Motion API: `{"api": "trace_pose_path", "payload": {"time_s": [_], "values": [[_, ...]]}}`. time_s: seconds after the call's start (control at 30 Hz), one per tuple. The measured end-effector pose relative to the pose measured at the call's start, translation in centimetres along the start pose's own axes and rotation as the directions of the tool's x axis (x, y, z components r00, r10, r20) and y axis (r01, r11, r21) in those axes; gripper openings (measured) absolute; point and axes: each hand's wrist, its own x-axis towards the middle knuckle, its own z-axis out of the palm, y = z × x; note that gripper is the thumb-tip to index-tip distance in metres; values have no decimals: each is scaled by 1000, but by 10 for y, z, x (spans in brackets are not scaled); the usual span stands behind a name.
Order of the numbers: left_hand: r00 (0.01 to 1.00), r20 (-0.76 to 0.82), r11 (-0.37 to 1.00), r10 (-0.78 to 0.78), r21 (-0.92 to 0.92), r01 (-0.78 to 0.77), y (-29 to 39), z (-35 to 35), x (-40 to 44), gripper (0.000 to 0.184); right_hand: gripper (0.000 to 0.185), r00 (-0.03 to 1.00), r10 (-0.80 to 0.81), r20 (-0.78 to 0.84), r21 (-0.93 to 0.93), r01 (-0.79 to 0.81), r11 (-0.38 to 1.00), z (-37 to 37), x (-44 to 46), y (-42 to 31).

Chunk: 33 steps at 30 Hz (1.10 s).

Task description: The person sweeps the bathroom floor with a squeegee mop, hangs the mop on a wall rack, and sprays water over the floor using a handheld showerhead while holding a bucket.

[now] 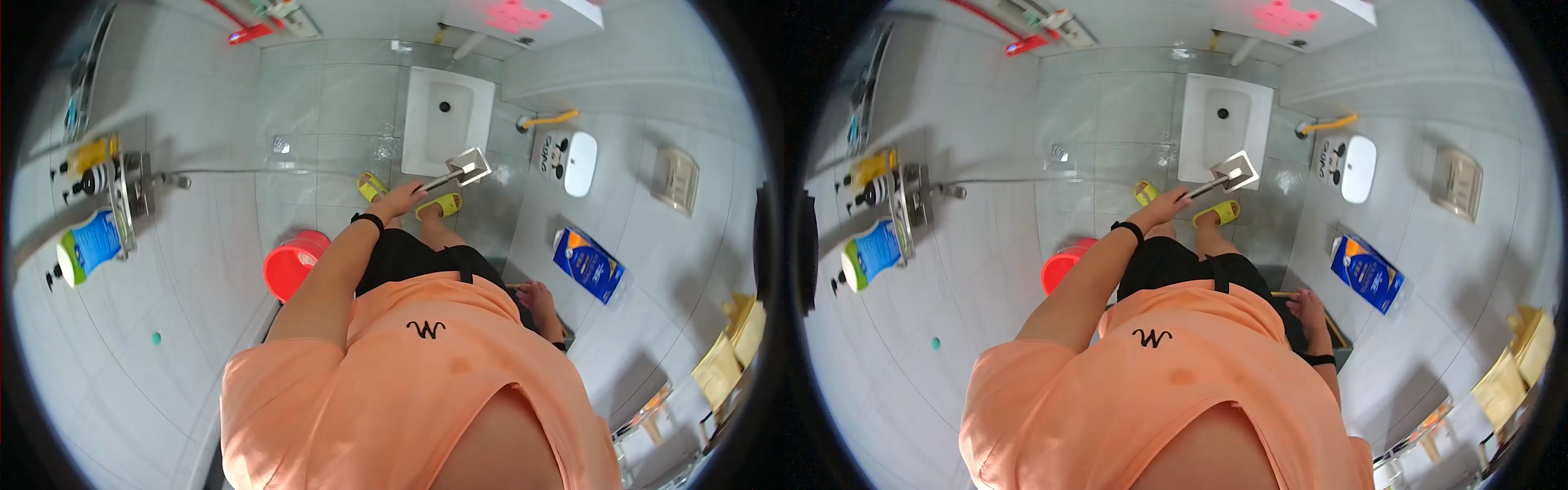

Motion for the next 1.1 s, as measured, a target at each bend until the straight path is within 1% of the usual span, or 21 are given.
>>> {"api": "trace_pose_path", "payload": {"time_s": [0.07,0.13,0.17,0.27,0.33,0.37,0.4,0.43,0.47,0.53,0.57,0.6,0.67,0.7,0.73,0.8,0.87,0.97,1.0,1.07,1.1], "values": [[996,-82,999,-22,-45,18,-9,-22,-13,31,31,1000,-9,26,-35,10,999,13,9,1],[963,-249,991,-103,-104,79,-29,-47,-26,33,32,999,6,35,-54,-4,999,33,11,-12],[952,-285,989,-116,-121,84,-34,-66,-36,33,40,999,0,38,-132,5,991,44,8,-22],[887,-435,983,-155,-159,94,-64,-122,-58,34,35,999,13,46,-217,-3,976,84,5,-57],[767,-561,916,-312,-391,86,-96,-147,-70,34,35,996,21,81,-284,3,959,105,18,-78],[735,-593,908,-328,-413,72,-98,-163,-86,34,35,982,-68,176,-435,140,890,108,34,-82],[663,-672,920,-329,-386,66,-92,-182,-106,34,35,948,-137,287,-561,282,779,114,47,-96],[583,-742,930,-331,-361,68,-89,-195,-124,34,35,946,-129,298,-596,290,749,128,52,-114],[537,-764,919,-357,-390,56,-94,-203,-139,34,35,937,-131,324,-631,317,708,148,51,-138],[442,-794,902,-417,-423,90,-111,-213,-167,47,35,965,-71,252,-644,222,732,193,38,-191],[397,-803,888,-445,-455,75,-121,-212,-177,47,35,937,-90,337,-693,312,650,205,46,-214],[330,-823,879,-463,-475,47,-132,-208,-184,45,35,929,-89,359,-722,337,605,222,49,-238],[218,-833,853,-509,-522,0,-147,-205,-197,43,35,938,-106,329,-696,317,644,274,43,-283],[205,-806,827,-554,-562,27,-147,-203,-205,41,36,907,-102,408,-651,367,664,290,52,-303],[194,-776,796,-600,-603,50,-146,-200,-208,39,36,899,-93,427,-678,387,625,312,53,-323],[124,-756,762,-642,-648,-3,-149,-188,-201,37,35,819,-61,571,-719,534,445,371,46,-363],[41,-727,725,-685,-686,-62,-145,-183,-193,35,34,787,11,617,-751,585,306,444,37,-388],[-108,-734,741,-670,-655,-144,-112,-187,-176,33,35,553,239,798,-572,820,13,556,33,-412],[-118,-710,719,-694,-674,-171,-103,-189,-169,33,35,488,306,818,-491,868,-72,591,38,-411],[-157,-661,679,-734,-701,-219,-84,-185,-149,32,39,378,389,840,-340,926,-166,659,16,-392],[-163,-667,685,-727,-688,-239,-80,-188,-142,32,42,338,393,855,-327,940,-97,686,7,-375]]}}
